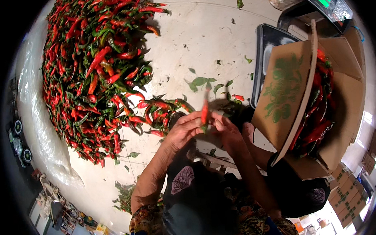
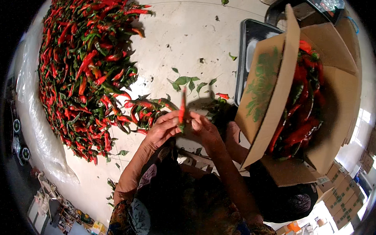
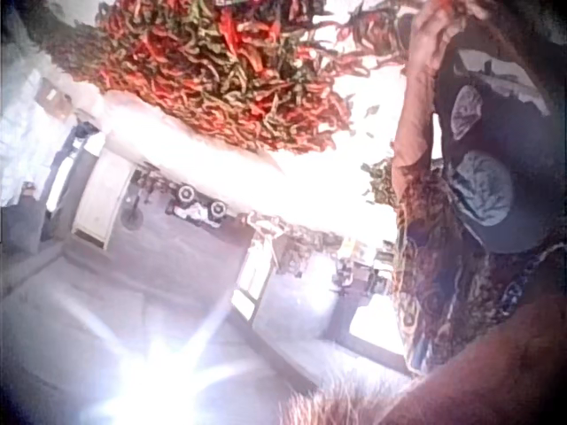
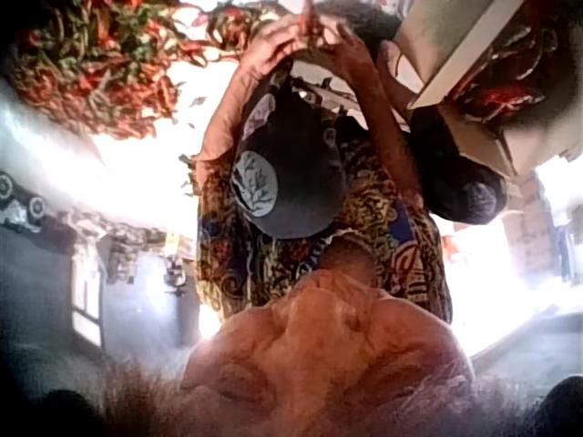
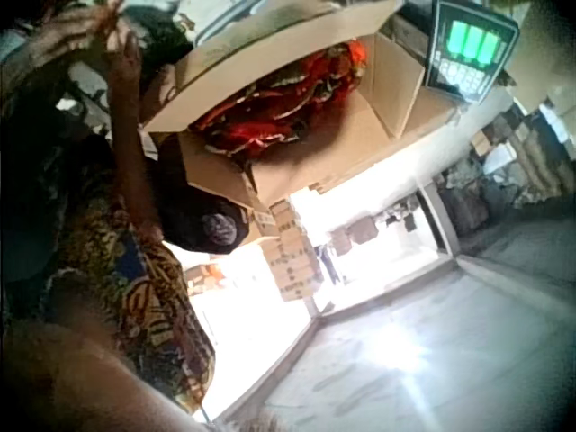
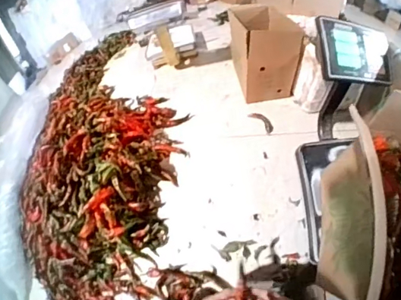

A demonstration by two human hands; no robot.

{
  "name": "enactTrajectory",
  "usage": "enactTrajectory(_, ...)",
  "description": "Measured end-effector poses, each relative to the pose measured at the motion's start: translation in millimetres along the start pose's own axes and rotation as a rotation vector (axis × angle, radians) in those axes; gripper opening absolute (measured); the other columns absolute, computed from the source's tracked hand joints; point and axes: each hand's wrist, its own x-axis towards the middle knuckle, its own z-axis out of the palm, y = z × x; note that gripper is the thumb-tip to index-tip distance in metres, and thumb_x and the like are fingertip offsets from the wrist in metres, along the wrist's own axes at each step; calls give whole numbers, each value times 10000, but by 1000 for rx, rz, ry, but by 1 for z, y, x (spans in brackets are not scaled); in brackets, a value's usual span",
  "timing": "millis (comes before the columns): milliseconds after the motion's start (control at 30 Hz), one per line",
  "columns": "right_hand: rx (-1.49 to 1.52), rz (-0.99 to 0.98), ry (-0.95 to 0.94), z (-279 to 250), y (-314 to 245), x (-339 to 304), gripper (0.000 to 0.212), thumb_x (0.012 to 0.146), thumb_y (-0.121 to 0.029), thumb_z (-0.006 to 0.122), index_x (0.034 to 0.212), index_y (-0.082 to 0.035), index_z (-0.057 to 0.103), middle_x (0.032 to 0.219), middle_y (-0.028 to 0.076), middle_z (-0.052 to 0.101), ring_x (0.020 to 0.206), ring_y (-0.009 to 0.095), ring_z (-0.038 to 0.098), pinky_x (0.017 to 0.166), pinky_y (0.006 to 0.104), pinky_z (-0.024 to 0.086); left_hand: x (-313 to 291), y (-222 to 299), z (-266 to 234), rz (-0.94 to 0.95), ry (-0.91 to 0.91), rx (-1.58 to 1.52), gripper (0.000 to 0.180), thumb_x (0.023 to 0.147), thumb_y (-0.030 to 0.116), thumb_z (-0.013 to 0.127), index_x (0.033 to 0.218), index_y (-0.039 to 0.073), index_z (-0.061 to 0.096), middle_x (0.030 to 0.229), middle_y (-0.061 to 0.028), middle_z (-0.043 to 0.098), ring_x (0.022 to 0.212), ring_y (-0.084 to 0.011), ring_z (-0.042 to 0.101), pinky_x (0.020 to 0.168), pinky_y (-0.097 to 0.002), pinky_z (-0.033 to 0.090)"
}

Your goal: The person sorts red chili peppers by hand from a large pile on the floor into a cardboard box, then seals the box with a tape dispenser and places it on a stack of other boxes.

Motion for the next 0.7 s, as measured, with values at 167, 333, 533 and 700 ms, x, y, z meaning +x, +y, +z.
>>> enactTrajectory(167,-5,106,106,1,1,3,357,969,-253,575,1241,-22,553,1082,75,625,925,152,611,873,326,487,-1,-13,3,50,-82,732,203,947,170,632,1097,35,654,913,-3,634,860,-84,563,773,-264,478)
enactTrajectory(333,73,120,89,-3,7,5,345,982,-246,558,1246,-25,548,1048,94,654,881,148,595,803,298,476,3,-1,-55,653,520,1529,213,805,107,668,1016,75,669,944,-145,663,911,-334,631,829,-414,504)
enactTrajectory(533,163,192,-146,21,-29,-8,451,1006,-284,499,1367,-16,461,1068,85,659,950,143,613,863,289,468,5,42,-87,842,860,2106,322,742,83,615,1064,93,641,1094,-109,576,1014,-320,517,865,-435,438)
enactTrajectory(700,84,173,-250,39,-56,-14,468,1013,-259,484,1384,22,431,1078,91,659,936,133,614,862,269,463,-7,45,-123,576,804,2170,353,716,76,633,1066,118,626,1015,-84,585,990,-308,542,830,-421,458)
